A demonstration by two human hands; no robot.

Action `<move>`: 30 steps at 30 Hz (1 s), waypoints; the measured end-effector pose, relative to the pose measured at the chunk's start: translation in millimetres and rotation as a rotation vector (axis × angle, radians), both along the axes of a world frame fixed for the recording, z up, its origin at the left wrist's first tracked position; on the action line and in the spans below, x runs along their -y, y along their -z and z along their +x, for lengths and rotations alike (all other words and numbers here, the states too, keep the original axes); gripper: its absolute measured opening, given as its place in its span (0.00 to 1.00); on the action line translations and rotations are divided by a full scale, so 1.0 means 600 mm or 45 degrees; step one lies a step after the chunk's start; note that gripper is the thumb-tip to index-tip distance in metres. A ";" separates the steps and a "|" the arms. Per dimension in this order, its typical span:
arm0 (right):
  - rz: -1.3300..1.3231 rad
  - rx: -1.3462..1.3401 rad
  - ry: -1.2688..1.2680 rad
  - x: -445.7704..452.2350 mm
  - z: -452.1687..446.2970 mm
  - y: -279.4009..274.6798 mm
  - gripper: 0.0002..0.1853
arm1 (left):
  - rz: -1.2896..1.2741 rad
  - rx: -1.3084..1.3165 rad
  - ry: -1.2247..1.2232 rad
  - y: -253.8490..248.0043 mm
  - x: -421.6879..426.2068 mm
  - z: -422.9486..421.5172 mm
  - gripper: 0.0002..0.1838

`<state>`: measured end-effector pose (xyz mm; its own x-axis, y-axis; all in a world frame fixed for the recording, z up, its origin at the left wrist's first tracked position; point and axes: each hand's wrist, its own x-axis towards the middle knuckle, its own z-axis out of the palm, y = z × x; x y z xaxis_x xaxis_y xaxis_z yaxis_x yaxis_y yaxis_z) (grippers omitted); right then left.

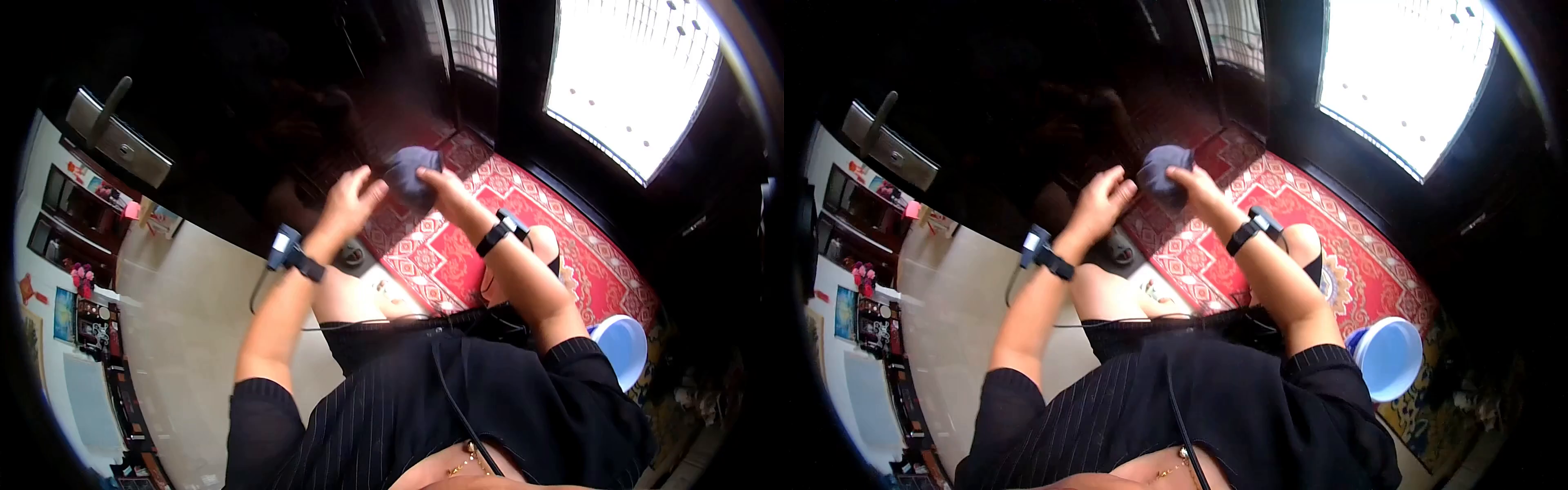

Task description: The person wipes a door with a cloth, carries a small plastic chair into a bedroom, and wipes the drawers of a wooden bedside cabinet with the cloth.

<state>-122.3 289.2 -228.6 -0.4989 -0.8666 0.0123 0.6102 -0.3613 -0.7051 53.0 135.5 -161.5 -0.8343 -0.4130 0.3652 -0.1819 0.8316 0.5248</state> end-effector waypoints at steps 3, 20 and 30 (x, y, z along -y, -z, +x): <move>0.124 -0.026 -0.143 0.007 0.057 -0.030 0.22 | 1.521 -0.134 -0.143 0.042 -0.084 0.007 0.41; 0.416 -1.151 0.370 0.086 -0.149 0.005 0.15 | -1.313 -0.330 -0.304 -0.194 0.088 -0.118 0.49; 0.480 -0.992 0.236 0.098 -0.185 0.087 0.14 | -1.382 0.196 0.099 0.049 0.163 -0.220 0.38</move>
<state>-233.5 230.4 -280.6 -0.6008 -0.7875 0.1372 -0.1389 -0.0661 -0.9881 -78.7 37.5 -190.8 -0.9119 0.1210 0.3921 -0.1095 0.8491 -0.5168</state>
